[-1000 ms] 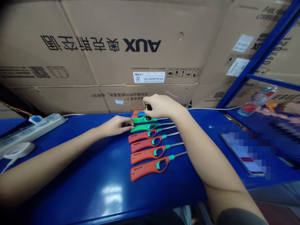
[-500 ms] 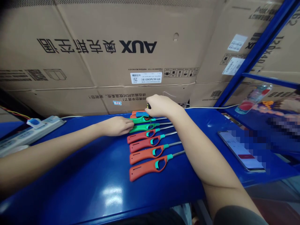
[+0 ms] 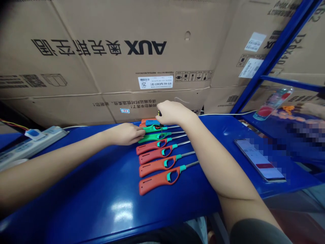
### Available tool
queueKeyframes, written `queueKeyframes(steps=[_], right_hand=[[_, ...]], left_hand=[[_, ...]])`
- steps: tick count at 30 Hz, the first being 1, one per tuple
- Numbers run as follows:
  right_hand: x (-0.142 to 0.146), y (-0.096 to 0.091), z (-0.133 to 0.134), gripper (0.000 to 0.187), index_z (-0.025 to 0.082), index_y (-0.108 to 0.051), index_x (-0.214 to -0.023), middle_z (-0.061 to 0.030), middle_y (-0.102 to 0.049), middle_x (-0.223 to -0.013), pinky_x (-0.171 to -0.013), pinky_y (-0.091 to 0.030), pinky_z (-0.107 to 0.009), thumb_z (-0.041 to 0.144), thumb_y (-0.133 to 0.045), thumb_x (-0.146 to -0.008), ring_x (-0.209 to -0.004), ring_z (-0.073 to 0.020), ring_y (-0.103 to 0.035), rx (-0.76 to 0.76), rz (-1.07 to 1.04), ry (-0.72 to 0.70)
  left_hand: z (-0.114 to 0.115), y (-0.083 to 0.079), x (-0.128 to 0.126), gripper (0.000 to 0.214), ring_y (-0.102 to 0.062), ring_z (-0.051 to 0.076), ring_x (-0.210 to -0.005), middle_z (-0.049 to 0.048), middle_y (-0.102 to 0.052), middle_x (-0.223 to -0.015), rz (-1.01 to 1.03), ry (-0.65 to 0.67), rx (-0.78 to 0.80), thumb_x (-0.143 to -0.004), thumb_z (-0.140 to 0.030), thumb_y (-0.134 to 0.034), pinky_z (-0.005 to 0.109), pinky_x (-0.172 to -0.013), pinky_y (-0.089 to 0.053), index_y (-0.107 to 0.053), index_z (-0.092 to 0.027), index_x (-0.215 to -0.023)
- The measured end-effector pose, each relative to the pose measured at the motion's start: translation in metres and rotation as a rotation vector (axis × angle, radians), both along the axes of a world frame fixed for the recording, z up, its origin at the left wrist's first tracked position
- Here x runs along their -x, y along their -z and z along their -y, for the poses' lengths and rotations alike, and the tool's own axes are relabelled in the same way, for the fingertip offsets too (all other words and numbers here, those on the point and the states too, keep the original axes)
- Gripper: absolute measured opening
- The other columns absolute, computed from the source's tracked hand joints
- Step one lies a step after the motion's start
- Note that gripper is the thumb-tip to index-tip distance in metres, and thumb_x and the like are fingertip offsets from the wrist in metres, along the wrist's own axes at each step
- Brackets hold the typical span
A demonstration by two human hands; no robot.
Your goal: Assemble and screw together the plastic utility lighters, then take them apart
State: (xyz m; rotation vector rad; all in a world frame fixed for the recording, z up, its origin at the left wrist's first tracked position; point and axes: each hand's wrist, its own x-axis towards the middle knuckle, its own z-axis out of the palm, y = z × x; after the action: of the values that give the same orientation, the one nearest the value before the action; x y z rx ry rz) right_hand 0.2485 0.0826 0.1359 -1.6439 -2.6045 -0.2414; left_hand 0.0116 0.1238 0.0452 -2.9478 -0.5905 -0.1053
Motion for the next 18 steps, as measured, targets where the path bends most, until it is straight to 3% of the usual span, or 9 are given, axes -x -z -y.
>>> queueKeyframes(steps=[4,10,15,18], right_hand=[[-0.001,0.001,-0.001,0.029,0.016,-0.068,-0.093,-0.0155,-0.075,-0.095,-0.061,-0.041,-0.034,0.041,-0.054,-0.091,-0.086,-0.0300,-0.067,0.004,0.003,-0.001],[-0.002,0.003,-0.003,0.027,0.016,-0.068,-0.092,-0.0144,-0.074,-0.091,-0.058,-0.037,-0.033,0.039,-0.053,-0.089,-0.082,-0.0281,-0.066,-0.012,-0.014,-0.023],[-0.002,0.004,-0.003,0.027,0.016,-0.067,-0.092,-0.0133,-0.073,-0.090,-0.058,-0.036,-0.033,0.039,-0.053,-0.089,-0.080,-0.0266,-0.065,-0.010,-0.024,-0.027],[-0.002,0.004,-0.003,0.027,0.016,-0.067,-0.092,-0.0132,-0.073,-0.090,-0.058,-0.035,-0.033,0.039,-0.053,-0.089,-0.080,-0.0267,-0.065,-0.011,-0.025,-0.024]], left_hand=[[0.002,0.008,0.001,0.028,-0.054,0.016,-0.052,0.0080,-0.064,-0.068,-0.009,0.037,-0.091,-0.098,-0.024,-0.042,0.030,-0.058,-0.045,-0.056,-0.017,-0.074],[0.003,0.016,0.000,0.034,-0.057,0.018,-0.053,0.0103,-0.065,-0.067,-0.043,-0.032,-0.218,-0.101,-0.028,-0.041,0.029,-0.056,-0.042,-0.058,-0.015,-0.074],[0.000,0.015,-0.002,0.041,-0.058,0.019,-0.051,0.0093,-0.063,-0.060,-0.053,-0.104,-0.168,-0.102,-0.033,-0.040,0.029,-0.056,-0.041,-0.060,-0.015,-0.071],[0.003,0.012,-0.004,0.043,-0.061,0.021,-0.055,0.0106,-0.067,-0.065,-0.100,-0.217,-0.152,-0.102,-0.039,-0.038,0.028,-0.054,-0.039,-0.064,-0.015,-0.077]])
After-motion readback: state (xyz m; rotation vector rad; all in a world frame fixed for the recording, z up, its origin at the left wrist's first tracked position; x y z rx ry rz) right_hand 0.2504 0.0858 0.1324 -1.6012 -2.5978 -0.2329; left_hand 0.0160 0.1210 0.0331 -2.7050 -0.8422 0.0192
